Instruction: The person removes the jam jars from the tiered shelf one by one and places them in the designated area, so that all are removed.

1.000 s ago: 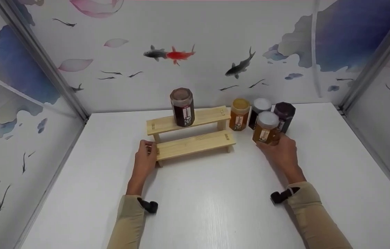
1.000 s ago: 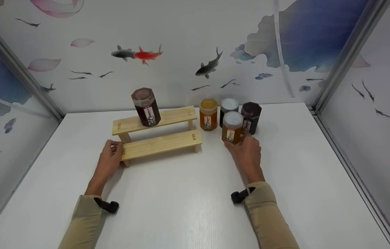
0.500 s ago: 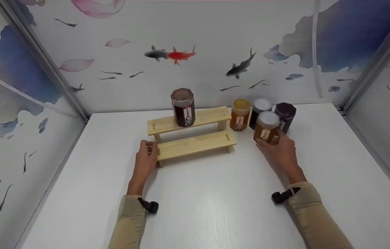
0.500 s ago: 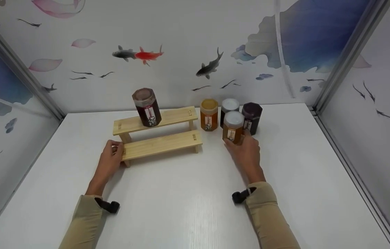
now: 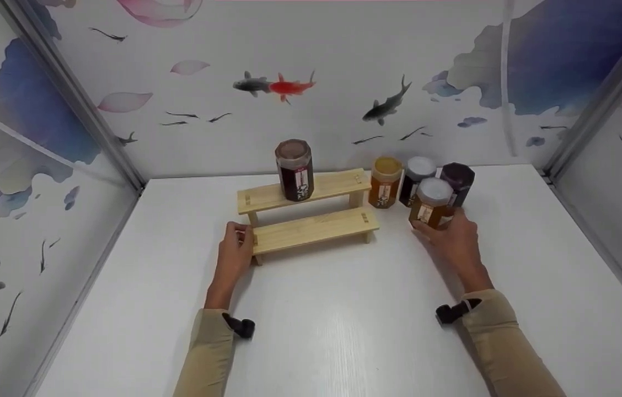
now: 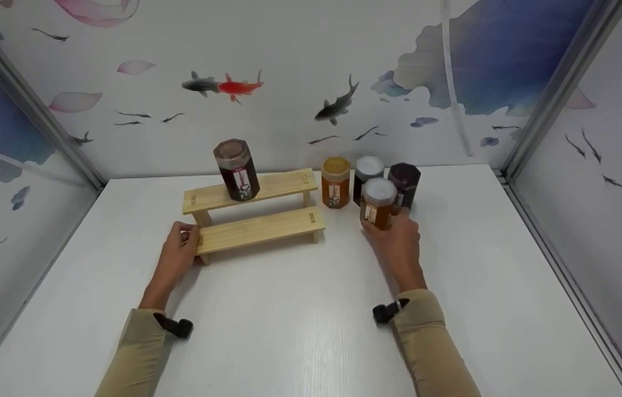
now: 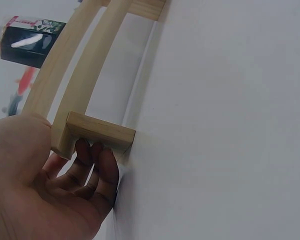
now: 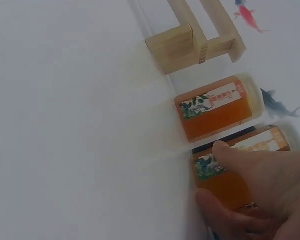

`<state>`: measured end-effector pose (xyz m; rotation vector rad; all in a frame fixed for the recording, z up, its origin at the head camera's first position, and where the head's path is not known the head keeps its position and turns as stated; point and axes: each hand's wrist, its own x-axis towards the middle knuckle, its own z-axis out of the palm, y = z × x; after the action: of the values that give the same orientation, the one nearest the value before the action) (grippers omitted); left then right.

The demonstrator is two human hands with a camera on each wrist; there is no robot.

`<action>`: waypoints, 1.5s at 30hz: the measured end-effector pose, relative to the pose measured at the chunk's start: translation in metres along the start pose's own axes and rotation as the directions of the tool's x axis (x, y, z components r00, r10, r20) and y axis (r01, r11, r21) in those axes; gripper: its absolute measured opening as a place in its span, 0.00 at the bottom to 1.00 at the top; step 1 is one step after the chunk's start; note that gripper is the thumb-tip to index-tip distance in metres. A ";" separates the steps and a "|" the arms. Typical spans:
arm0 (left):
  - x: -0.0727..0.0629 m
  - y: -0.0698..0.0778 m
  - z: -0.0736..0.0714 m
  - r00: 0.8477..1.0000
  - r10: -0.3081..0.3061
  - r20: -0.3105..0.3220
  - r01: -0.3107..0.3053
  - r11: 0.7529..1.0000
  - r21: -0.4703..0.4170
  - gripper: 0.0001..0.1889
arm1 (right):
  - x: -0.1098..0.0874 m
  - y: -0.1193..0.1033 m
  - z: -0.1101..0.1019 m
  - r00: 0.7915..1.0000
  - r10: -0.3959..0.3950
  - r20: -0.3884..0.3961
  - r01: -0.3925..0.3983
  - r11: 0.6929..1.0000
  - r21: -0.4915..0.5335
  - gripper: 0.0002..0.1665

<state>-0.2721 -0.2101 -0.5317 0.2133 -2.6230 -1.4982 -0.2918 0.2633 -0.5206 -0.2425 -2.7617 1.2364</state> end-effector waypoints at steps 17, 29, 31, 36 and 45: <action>0.003 -0.004 -0.006 1.000 0.002 -0.011 -0.002 1.000 -0.005 0.16 | -0.026 -0.113 0.053 0.893 -0.449 -0.017 0.444 0.873 0.201 0.18; 0.004 -0.003 -0.002 1.000 -0.011 0.001 0.011 1.000 -0.004 0.18 | -0.010 -0.172 0.120 0.849 -0.527 -0.028 0.503 0.792 0.346 0.39; 0.004 -0.003 -0.001 1.000 -0.018 0.000 0.018 1.000 0.003 0.17 | -0.009 -0.180 0.124 0.861 -0.508 0.019 0.467 0.805 0.365 0.45; 0.003 -0.003 0.000 1.000 -0.006 -0.006 0.006 1.000 0.016 0.17 | -0.004 -0.196 0.133 0.852 -0.519 0.071 0.448 0.792 0.416 0.55; 0.002 0.000 0.001 1.000 0.017 -0.006 -0.017 1.000 0.012 0.16 | 0.001 -0.206 0.145 0.861 -0.509 0.027 0.452 0.787 0.419 0.53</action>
<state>-0.2745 -0.2092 -0.5321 0.1962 -2.6235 -1.4743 -0.3370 0.0222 -0.4629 0.5748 -2.3487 1.6502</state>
